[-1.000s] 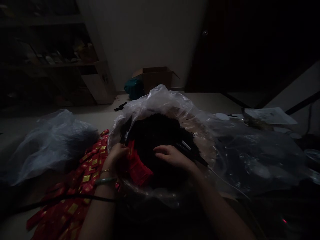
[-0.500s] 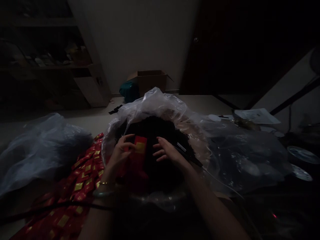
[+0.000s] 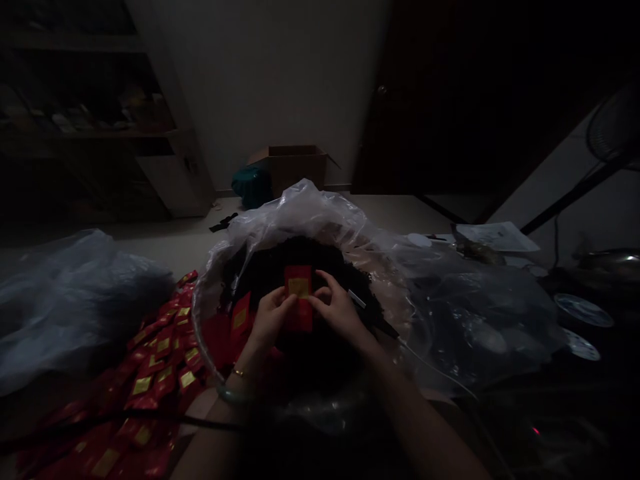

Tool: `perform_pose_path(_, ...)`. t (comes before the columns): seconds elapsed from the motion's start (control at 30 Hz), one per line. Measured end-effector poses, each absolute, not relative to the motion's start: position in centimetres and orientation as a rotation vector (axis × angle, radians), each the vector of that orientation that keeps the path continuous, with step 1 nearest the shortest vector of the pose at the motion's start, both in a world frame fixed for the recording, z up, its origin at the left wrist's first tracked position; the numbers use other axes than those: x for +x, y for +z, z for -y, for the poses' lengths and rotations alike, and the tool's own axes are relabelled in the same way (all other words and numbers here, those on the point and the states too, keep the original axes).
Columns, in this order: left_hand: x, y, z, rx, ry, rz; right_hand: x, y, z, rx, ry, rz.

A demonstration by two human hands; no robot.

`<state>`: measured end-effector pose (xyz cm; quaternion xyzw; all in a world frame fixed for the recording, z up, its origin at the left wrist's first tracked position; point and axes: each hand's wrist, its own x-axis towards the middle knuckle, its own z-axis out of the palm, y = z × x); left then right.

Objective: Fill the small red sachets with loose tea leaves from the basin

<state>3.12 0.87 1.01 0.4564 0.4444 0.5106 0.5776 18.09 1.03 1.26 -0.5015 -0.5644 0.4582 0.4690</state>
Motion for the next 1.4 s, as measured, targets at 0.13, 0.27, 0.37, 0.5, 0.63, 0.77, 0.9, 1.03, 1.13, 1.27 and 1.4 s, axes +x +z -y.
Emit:
perform_pose_path(0.13,3.6,0.5,-0.8,0.941,1.323,-0.997,17.9,1.2,-1.0,-1.289,1.289,1.501)
perform_pose_path(0.27,2.2,1.1,-1.1,1.178,1.519,-1.216,19.2,2.1,-0.9,-1.306,1.045,1.758)
perform_pose_path(0.37,0.7,1.8,-1.1,1.708,1.425,-1.348,20.4,2.9,-0.6,-1.322,0.854,2.042)
perform_pose_path(0.5,0.5,1.5,-0.6,1.892,0.882,-1.285,20.6,3.2,-0.3,-1.254,0.696,2.075)
perform_pose_path(0.63,2.3,0.8,-0.3,1.689,1.029,-1.312,20.2,2.3,-1.1,-1.337,0.429,1.8)
perform_pose_path(0.77,3.6,0.5,-0.3,1.499,1.163,-1.322,19.6,1.5,-1.3,-1.295,0.248,1.799)
perform_pose_path(0.9,4.0,0.2,-0.3,1.442,1.189,-1.329,19.4,1.8,-1.0,-1.263,0.071,1.775)
perform_pose_path(1.03,3.5,0.0,-0.1,1.584,1.153,-1.306,20.1,2.5,-0.9,-1.348,0.046,1.79)
perform_pose_path(1.13,3.2,0.1,0.0,1.597,1.087,-1.263,20.8,3.0,-0.9,-1.317,0.164,1.925)
perform_pose_path(1.27,3.2,1.0,-0.1,1.413,1.002,-1.22,21.0,3.6,-0.4,-1.187,0.33,2.006)
perform_pose_path(1.4,2.7,1.8,-0.3,1.262,0.871,-1.188,20.9,3.9,-0.1,-1.126,0.451,2.093)
